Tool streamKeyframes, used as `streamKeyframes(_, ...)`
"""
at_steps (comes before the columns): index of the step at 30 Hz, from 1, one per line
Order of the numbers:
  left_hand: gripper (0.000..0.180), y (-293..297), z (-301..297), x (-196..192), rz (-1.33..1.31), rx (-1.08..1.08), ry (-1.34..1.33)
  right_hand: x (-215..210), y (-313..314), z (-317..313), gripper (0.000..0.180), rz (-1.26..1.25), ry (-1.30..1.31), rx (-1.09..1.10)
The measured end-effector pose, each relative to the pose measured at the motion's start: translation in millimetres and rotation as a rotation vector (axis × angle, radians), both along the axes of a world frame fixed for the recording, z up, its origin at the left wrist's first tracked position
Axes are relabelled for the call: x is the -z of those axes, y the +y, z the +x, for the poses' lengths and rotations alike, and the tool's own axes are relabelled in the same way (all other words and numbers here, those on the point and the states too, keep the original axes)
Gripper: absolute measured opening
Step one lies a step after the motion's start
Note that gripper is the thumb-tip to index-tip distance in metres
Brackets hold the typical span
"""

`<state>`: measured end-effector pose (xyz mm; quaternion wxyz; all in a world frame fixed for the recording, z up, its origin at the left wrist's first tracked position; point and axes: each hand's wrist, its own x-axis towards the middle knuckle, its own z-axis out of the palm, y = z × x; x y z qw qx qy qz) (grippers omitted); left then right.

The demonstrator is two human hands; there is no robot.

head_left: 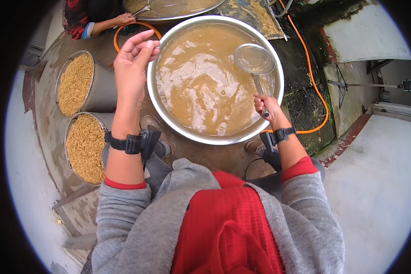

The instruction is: The person uses a large mesh strainer to scoop grains from a large basin of water and transfers them into metal buckets. They also use an orange hose to add water to the basin and stir the contents with the strainer.

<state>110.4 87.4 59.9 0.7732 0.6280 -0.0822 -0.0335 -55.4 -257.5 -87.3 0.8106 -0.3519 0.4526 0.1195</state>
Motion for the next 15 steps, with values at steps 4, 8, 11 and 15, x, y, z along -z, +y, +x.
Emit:
streamKeyframes(4,0.024,-0.2,-0.1,-1.4,0.007,-0.006,-0.011,17.5,16.2,55.4,0.013,-0.281,-0.019,-0.208)
streamKeyframes(8,0.024,0.6,0.5,-1.7,0.0,0.005,-0.024,26.9,47.4,88.5,0.009,-0.436,-0.092,-0.397)
streamKeyframes(11,0.025,1.3,0.1,-1.7,-0.009,0.014,-0.028,34.5,74.6,96.2,0.013,-0.466,-0.153,-0.527)
streamKeyframes(15,0.025,2.3,0.6,-2.1,0.019,0.02,-0.055,38.0,103.1,70.6,0.019,-0.527,-0.208,-0.748)
